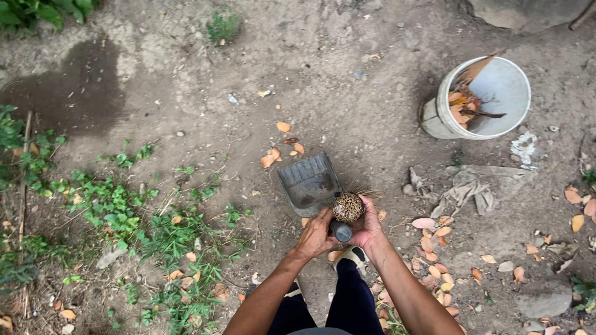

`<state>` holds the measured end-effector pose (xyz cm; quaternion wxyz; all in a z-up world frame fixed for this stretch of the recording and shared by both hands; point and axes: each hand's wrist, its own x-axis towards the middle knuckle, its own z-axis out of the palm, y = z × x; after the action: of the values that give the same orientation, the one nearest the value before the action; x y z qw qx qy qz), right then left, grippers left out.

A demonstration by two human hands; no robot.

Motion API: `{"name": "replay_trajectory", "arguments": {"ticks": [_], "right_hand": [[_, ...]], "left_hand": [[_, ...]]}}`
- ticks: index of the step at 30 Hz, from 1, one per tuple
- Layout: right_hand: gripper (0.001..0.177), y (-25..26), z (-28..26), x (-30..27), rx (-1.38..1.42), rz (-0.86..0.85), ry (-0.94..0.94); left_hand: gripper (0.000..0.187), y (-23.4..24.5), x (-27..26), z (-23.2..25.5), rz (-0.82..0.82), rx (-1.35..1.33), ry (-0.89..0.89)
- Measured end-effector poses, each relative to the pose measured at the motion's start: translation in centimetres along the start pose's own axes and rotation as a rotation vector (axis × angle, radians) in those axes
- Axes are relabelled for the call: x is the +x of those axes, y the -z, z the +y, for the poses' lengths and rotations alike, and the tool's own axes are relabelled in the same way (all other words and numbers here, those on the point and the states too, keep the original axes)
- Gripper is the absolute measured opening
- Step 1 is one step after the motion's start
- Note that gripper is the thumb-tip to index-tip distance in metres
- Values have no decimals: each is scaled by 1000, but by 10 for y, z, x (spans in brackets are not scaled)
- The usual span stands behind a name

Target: The person sweeps dry leaves and debris into a dustpan using a broom and then transfers the gathered waste into a white plastic bucket.

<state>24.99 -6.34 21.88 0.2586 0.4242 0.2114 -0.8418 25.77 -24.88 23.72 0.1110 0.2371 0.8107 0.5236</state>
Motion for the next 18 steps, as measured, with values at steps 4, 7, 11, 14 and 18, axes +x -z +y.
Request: {"name": "replay_trajectory", "arguments": {"ticks": [4, 7, 11, 14, 18], "right_hand": [[65, -33, 40, 6, 13, -50, -15], [74, -60, 60, 3, 57, -64, -69], [82, -76, 75, -14, 309, 90, -137], [71, -62, 77, -3, 208, -109, -143], [55, -24, 86, 16, -134, 51, 4]], "left_hand": [[59, 34, -30, -12, 99, 2, 70], [53, 54, -47, -24, 245, -6, 51], [39, 87, -70, -66, 482, -277, 182], [38, 107, -90, -109, 542, -479, 274], [41, 115, -112, -157, 536, -520, 366]]}}
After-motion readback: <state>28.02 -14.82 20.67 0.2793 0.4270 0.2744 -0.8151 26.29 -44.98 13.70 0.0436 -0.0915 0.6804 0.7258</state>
